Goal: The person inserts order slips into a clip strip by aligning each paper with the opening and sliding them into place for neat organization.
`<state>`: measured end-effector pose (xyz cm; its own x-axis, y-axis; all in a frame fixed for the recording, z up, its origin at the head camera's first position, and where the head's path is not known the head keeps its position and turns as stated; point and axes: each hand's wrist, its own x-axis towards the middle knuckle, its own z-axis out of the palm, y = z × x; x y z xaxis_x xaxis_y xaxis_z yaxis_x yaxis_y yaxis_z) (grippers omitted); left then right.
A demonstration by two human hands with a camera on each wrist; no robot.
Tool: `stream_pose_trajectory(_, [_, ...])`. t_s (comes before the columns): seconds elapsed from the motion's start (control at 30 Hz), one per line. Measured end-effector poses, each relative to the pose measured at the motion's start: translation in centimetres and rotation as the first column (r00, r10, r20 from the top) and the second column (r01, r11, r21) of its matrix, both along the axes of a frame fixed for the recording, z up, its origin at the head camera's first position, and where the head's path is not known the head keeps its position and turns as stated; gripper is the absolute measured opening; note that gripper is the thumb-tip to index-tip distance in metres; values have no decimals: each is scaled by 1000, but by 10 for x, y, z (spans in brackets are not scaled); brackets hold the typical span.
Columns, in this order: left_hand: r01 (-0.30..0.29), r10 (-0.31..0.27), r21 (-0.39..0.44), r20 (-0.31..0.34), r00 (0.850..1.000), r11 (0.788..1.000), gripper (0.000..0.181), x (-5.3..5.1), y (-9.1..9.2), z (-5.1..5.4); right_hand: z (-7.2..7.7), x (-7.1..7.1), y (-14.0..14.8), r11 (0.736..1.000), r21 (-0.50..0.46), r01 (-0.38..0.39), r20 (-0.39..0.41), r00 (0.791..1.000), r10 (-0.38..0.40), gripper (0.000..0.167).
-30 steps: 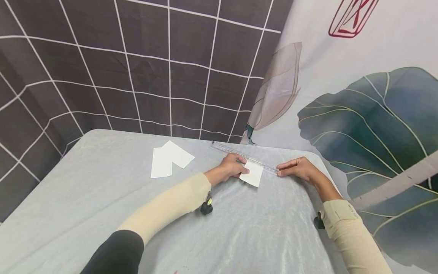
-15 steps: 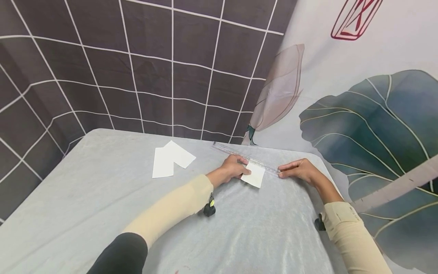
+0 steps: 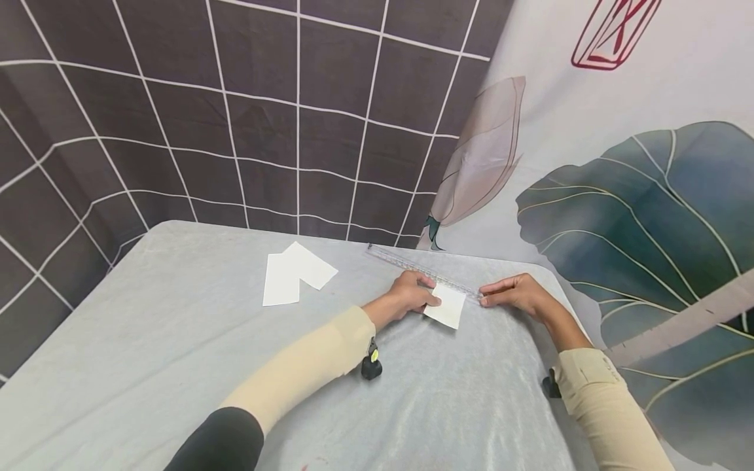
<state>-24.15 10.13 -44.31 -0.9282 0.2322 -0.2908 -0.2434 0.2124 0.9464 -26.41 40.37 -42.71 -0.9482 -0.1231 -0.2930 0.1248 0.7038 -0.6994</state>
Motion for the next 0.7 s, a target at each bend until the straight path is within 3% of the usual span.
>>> stream_pose_trajectory(0.27, [-23,23,-1,1,1000,1000,38,3,4,2,1,0,0,1000,4,6,7,1000,-6,44])
stream_pose_trajectory(0.7, [-33,33,-14,-37,999,999,39,3,7,-5,-1,0,1,1000,-5,5,13,1000,-5,43])
